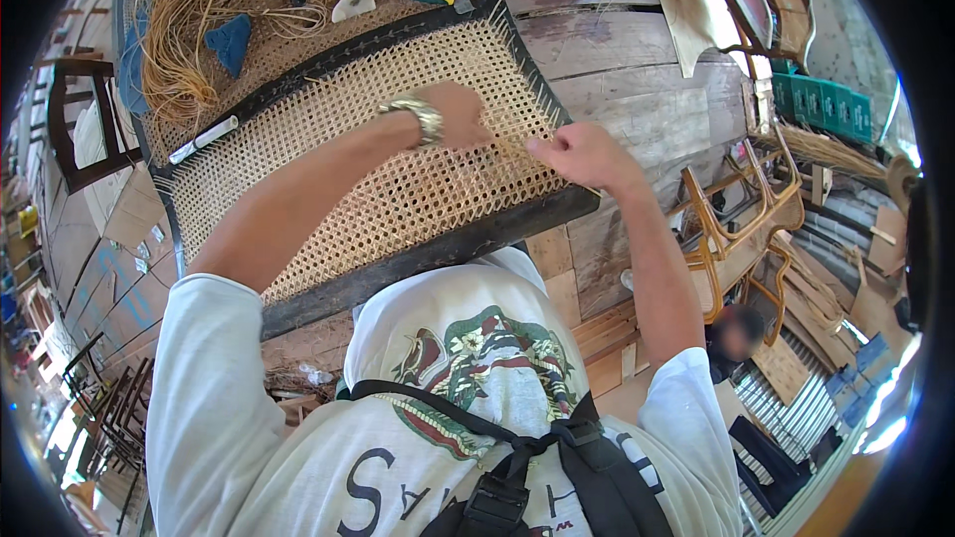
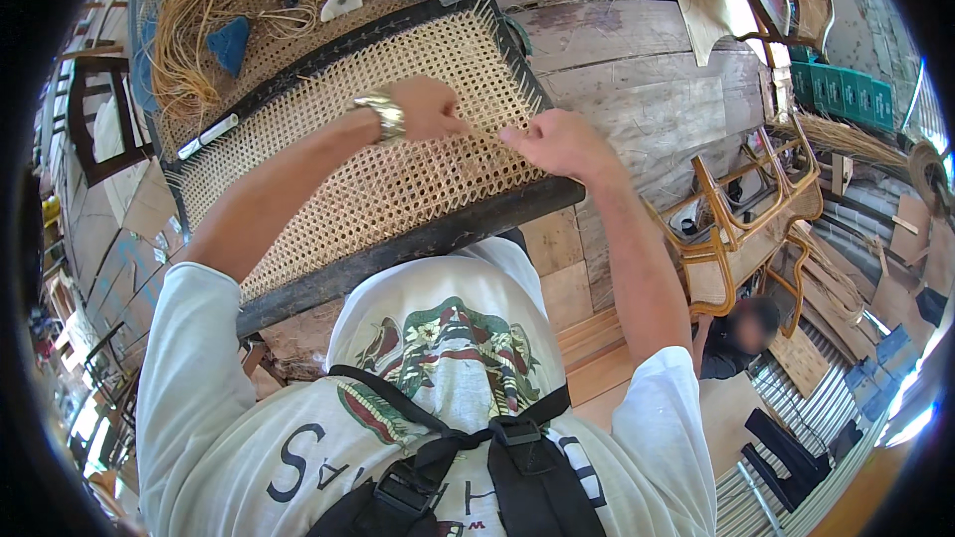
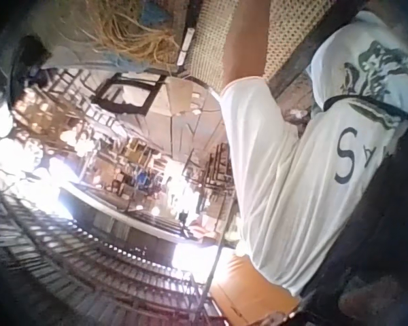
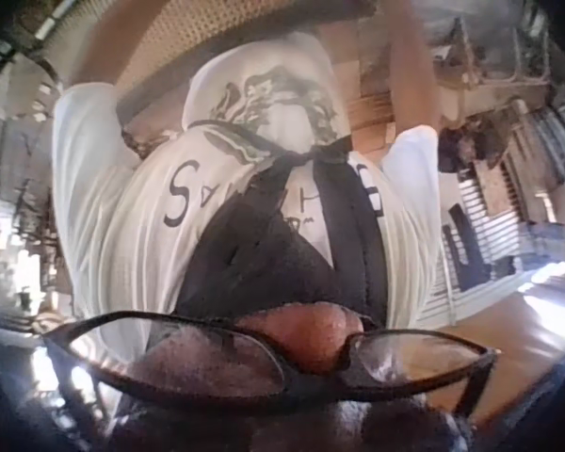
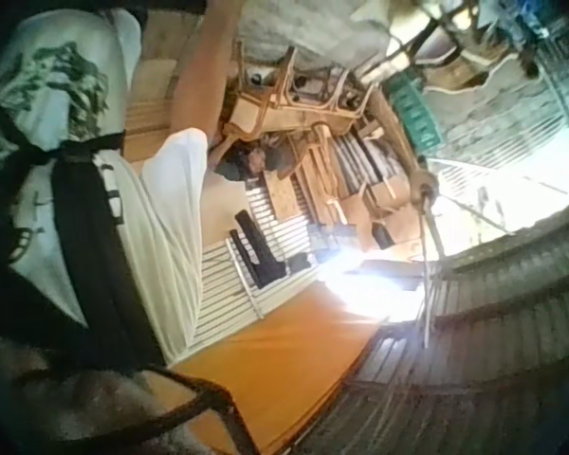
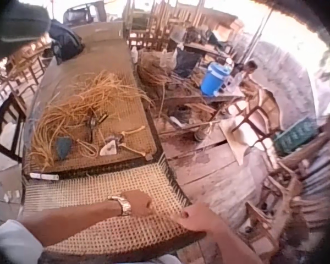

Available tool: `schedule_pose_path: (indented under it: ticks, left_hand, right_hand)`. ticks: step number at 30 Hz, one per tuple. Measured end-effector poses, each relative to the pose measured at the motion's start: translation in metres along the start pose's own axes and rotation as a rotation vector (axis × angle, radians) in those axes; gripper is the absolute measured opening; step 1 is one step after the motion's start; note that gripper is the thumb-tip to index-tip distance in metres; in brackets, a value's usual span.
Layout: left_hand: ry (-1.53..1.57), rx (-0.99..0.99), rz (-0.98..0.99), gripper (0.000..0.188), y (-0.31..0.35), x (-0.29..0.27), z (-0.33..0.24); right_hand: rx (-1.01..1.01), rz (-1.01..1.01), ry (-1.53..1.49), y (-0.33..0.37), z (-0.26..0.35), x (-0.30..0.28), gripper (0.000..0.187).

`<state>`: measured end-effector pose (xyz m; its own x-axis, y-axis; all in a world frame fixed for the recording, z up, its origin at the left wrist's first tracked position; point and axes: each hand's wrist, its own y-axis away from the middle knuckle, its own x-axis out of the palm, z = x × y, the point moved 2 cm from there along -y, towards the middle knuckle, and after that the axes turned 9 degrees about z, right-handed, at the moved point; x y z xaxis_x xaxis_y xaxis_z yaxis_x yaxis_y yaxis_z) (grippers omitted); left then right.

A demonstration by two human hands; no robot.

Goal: Replacing the woven rattan cane mesh on the seat of a wooden chair.

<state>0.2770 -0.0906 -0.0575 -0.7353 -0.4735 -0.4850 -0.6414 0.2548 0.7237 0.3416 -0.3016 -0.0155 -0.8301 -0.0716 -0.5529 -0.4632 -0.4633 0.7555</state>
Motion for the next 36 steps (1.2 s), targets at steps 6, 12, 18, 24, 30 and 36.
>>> schedule_pose_path:
  ticks: [6,12,18,24,30,36]
  left_hand:
    - [0.406,-0.157,-0.115,0.066,0.025,0.027,0.036]
    - [0.558,-0.031,-0.316,0.047,0.006,0.064,-0.021]
    - [0.708,0.017,-0.667,0.027,0.009,0.077,-0.037]
    - [1.024,-0.208,-0.695,0.012,0.045,0.022,0.048]
    - [1.072,0.352,-0.639,0.017,0.101,-0.037,0.052]
    - [1.0,0.291,-0.508,0.043,0.086,-0.051,-0.007]
  right_hand:
    - [0.009,0.002,0.167,0.01,0.009,0.005,0.038]
    - [-0.105,-0.268,0.541,0.023,0.024,0.016,0.015]
    - [-0.16,-0.516,0.6,0.03,0.02,0.042,0.014]
    - [-0.132,-0.366,0.534,0.027,0.017,0.039,0.015]
    - [-0.513,-0.057,-0.615,-0.007,0.039,0.024,0.018]
    - [-0.431,-0.263,-0.671,0.044,0.079,-0.035,0.017]
